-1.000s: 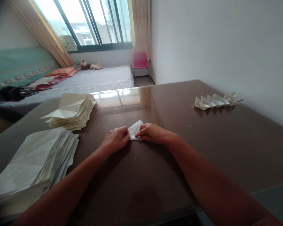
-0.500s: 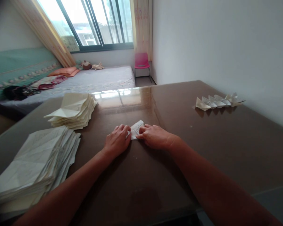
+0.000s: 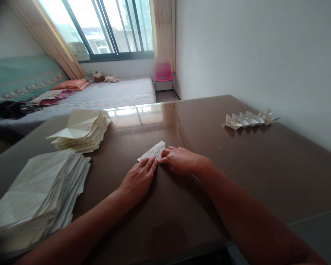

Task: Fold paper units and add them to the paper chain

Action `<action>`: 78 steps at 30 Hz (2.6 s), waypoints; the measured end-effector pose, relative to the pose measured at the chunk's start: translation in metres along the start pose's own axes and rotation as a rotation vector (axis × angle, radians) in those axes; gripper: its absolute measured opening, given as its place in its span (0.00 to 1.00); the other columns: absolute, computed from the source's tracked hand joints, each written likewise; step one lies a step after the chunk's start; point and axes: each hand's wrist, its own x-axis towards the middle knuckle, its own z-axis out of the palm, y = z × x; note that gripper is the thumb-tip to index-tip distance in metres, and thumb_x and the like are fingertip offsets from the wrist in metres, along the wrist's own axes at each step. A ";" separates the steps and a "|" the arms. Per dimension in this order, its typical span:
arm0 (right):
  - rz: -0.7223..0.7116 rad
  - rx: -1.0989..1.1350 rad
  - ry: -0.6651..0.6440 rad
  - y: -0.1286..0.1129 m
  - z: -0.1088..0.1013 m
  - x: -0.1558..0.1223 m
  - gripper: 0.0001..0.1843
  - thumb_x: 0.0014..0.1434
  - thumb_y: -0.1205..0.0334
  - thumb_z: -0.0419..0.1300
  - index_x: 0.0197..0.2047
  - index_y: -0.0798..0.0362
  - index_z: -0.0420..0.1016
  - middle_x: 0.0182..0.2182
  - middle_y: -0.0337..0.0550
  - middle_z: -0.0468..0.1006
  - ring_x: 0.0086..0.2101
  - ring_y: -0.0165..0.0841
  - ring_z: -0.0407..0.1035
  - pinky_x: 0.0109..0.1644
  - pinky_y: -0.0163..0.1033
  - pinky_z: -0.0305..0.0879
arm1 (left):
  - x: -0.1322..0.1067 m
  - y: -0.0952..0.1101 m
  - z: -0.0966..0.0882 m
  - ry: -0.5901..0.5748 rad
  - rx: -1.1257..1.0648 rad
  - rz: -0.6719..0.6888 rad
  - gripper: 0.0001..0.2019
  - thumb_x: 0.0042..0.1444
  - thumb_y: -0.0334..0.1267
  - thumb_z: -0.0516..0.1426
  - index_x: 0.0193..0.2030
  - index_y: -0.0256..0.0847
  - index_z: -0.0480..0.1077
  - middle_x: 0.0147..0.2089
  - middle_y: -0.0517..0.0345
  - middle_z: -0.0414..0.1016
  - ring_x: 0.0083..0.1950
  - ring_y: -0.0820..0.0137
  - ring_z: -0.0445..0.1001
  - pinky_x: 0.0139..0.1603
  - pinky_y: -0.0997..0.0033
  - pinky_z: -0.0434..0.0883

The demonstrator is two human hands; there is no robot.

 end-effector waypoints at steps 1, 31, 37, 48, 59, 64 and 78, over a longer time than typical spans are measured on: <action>-0.003 0.023 -0.004 0.001 -0.001 -0.001 0.25 0.60 0.69 0.52 0.59 0.43 0.69 0.48 0.45 0.74 0.47 0.37 0.65 0.49 0.42 0.62 | 0.000 0.001 -0.001 -0.006 0.012 0.000 0.21 0.63 0.29 0.46 0.61 0.29 0.62 0.62 0.40 0.64 0.58 0.57 0.66 0.53 0.59 0.68; 0.197 -0.074 0.096 0.036 0.015 0.002 0.27 0.60 0.70 0.50 0.60 0.38 0.67 0.60 0.35 0.67 0.49 0.38 0.63 0.48 0.45 0.60 | 0.005 0.000 -0.012 -0.025 -0.024 0.016 0.21 0.64 0.34 0.47 0.64 0.46 0.59 0.62 0.40 0.64 0.55 0.56 0.67 0.51 0.53 0.67; 0.211 -0.118 0.100 0.033 0.019 0.004 0.29 0.60 0.69 0.50 0.63 0.39 0.63 0.62 0.36 0.64 0.51 0.40 0.61 0.47 0.44 0.59 | 0.006 0.002 -0.014 -0.037 -0.005 0.003 0.21 0.64 0.35 0.46 0.63 0.48 0.60 0.61 0.40 0.65 0.54 0.55 0.68 0.48 0.54 0.68; 0.241 -0.114 0.253 0.037 0.025 0.022 0.18 0.67 0.58 0.48 0.57 0.45 0.69 0.53 0.47 0.72 0.52 0.37 0.61 0.51 0.42 0.58 | 0.007 0.003 -0.013 0.053 -0.034 -0.020 0.17 0.64 0.35 0.47 0.57 0.50 0.66 0.58 0.46 0.68 0.54 0.58 0.68 0.49 0.55 0.68; 0.433 0.380 0.159 0.036 0.019 0.013 0.16 0.53 0.61 0.62 0.46 0.55 0.69 0.27 0.38 0.77 0.26 0.28 0.68 0.30 0.32 0.60 | 0.011 -0.017 -0.003 0.131 -0.124 -0.016 0.09 0.64 0.35 0.48 0.43 0.40 0.69 0.53 0.53 0.73 0.53 0.63 0.69 0.50 0.62 0.69; 0.519 0.839 0.148 0.004 0.024 0.027 0.35 0.54 0.64 0.60 0.62 0.57 0.51 0.21 0.30 0.72 0.20 0.27 0.67 0.23 0.30 0.63 | 0.009 -0.018 -0.005 0.160 -0.178 -0.062 0.12 0.64 0.33 0.46 0.51 0.38 0.65 0.53 0.49 0.71 0.54 0.65 0.68 0.52 0.64 0.68; 0.288 -0.004 0.544 0.039 0.019 0.022 0.29 0.60 0.61 0.56 0.64 0.50 0.59 0.57 0.49 0.69 0.56 0.41 0.60 0.57 0.49 0.59 | 0.009 -0.007 -0.010 0.149 -0.179 -0.103 0.18 0.63 0.49 0.48 0.53 0.44 0.66 0.49 0.50 0.73 0.51 0.60 0.69 0.50 0.58 0.65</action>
